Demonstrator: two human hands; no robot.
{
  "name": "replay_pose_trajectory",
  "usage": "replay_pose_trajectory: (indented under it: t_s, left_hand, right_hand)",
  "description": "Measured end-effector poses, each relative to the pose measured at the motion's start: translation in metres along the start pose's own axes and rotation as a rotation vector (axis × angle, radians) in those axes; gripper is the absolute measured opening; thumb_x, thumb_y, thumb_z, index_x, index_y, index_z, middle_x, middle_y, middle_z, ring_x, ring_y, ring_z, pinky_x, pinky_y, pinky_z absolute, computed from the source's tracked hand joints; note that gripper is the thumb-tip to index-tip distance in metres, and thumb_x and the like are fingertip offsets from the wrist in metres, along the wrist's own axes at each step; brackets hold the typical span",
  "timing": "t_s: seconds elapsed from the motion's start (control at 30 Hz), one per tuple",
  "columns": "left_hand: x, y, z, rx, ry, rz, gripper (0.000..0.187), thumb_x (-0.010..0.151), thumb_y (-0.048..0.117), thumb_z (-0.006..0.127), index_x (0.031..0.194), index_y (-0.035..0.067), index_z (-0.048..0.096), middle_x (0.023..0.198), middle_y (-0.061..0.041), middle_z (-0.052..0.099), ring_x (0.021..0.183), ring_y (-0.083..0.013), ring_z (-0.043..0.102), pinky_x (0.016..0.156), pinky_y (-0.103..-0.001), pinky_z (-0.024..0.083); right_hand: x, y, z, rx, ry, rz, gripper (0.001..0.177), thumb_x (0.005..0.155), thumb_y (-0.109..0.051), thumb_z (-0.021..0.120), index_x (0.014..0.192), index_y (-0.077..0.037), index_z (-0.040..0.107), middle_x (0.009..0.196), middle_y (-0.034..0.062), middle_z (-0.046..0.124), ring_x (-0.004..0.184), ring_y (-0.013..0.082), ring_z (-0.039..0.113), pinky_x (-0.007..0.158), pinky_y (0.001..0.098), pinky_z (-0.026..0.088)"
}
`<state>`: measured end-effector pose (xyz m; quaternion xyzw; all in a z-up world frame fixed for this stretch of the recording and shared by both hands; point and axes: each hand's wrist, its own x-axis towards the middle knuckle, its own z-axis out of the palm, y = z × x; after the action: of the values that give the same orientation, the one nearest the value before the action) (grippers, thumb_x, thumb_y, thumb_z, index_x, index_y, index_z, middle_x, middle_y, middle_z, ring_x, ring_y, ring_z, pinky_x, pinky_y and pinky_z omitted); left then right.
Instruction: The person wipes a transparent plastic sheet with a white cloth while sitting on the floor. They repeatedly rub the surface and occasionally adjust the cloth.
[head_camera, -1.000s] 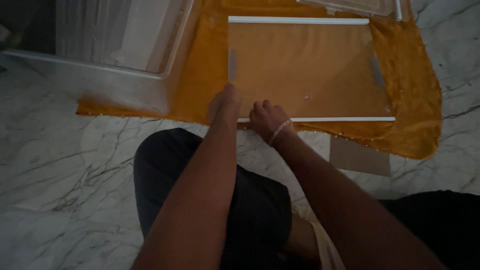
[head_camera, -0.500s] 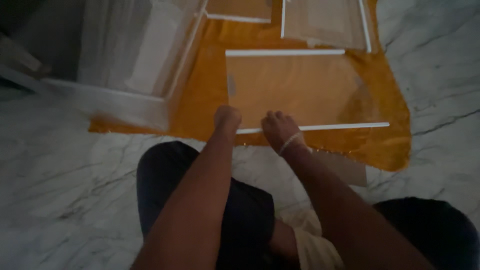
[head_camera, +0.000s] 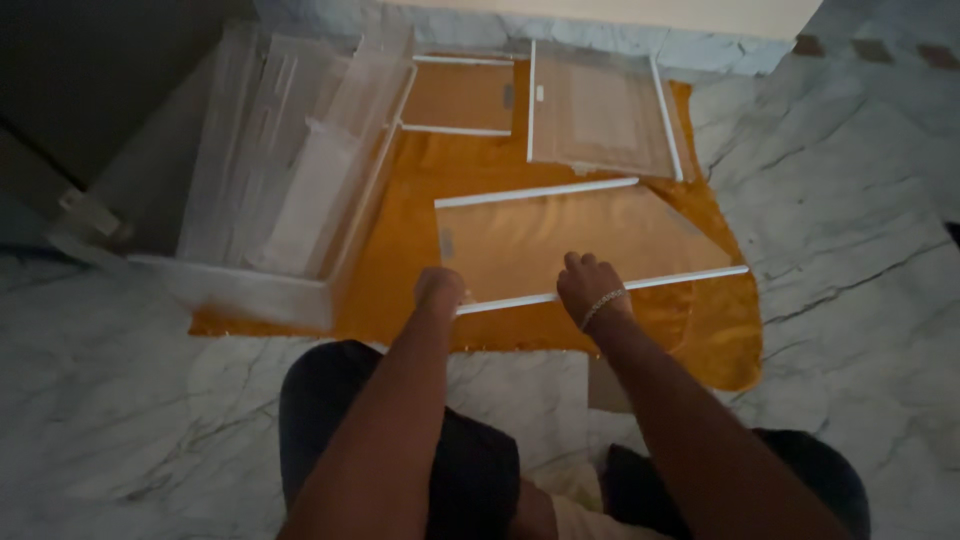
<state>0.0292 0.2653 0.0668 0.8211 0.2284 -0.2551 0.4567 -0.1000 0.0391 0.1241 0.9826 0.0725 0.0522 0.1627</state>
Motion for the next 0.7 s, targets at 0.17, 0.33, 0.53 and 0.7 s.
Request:
replay_pose_trajectory:
  t_s: [0.17,0.33,0.53,0.7]
  left_hand:
    - [0.008,0.023,-0.007,-0.055,-0.065,-0.017,0.042,0.099,0.033,0.048,0.103,-0.004,0.068,0.089,-0.02,0.072,0.071,-0.0266,0.07,0.058,-0.037,0.054]
    - [0.031,0.058,-0.024,-0.184,-0.16,-0.056,0.038,0.099,0.029,0.051,0.1,-0.005,0.067,0.085,-0.021,0.072,0.067,-0.0264,0.069,0.055,-0.036,0.054]
    - [0.072,0.094,-0.045,-0.53,-0.325,-0.085,0.033,0.098,0.024,0.054,0.097,-0.007,0.066,0.081,-0.022,0.072,0.062,-0.0261,0.068,0.051,-0.035,0.054]
    - [0.075,0.113,-0.067,-0.828,-0.469,0.128,0.033,0.097,0.023,0.055,0.096,-0.008,0.066,0.079,-0.023,0.072,0.058,-0.026,0.067,0.048,-0.034,0.052]
  right_hand:
    - [0.017,0.022,-0.027,0.029,-0.034,-0.069,0.014,0.087,-0.016,0.062,0.086,-0.009,0.075,0.107,0.0106,0.063,0.104,0.0292,0.064,0.082,0.0425,0.056]
    - [0.041,0.046,-0.064,-0.006,-0.118,-0.129,0.015,0.087,-0.014,0.062,0.086,-0.008,0.076,0.111,0.0123,0.066,0.108,0.0316,0.065,0.087,0.0443,0.057]
    - [0.078,0.083,-0.117,0.025,-0.252,-0.148,0.016,0.087,-0.014,0.064,0.098,-0.008,0.074,0.112,0.0152,0.07,0.109,0.0351,0.069,0.093,0.0443,0.057]
    - [0.104,0.109,-0.152,-0.01,-0.082,-0.22,0.017,0.088,-0.016,0.063,0.097,-0.012,0.076,0.113,0.0132,0.068,0.111,0.0343,0.067,0.093,0.0452,0.056]
